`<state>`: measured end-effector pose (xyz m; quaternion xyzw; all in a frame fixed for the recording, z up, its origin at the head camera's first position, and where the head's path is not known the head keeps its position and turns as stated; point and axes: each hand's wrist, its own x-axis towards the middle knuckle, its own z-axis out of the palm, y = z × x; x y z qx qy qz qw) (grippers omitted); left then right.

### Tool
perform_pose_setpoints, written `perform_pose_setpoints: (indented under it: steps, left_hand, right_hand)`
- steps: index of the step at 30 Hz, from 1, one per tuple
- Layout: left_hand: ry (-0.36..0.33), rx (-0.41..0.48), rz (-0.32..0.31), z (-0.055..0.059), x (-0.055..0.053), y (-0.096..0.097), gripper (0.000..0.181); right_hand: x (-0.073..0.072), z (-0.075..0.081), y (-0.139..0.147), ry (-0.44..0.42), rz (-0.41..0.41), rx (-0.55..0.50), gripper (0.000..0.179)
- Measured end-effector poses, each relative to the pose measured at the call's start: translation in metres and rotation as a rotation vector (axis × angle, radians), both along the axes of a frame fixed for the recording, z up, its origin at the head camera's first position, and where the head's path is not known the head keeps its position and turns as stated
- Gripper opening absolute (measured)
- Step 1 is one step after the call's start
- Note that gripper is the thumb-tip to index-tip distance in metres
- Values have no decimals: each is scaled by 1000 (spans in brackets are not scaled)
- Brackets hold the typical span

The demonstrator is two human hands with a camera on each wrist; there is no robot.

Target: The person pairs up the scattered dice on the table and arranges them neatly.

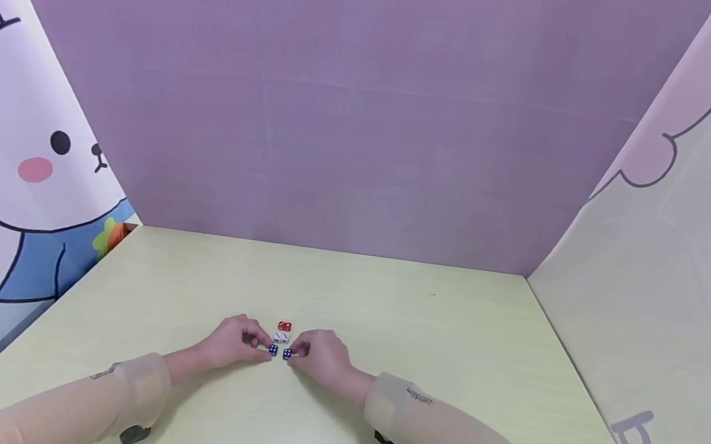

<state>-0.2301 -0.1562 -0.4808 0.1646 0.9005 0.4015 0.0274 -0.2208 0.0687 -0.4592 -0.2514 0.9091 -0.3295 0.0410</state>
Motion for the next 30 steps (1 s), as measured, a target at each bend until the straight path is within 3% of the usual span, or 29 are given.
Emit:
perform_pose_setpoints:
  steps: [20,30]
  left_hand:
    - [45,-25,-14,-1,0,3,16]
    - [-11,20,-26,-2,0,0,21]
  right_hand:
    - [-1,0,-10,-13,-29,14,13]
    - [0,4,-2,-64,5,-65,18]
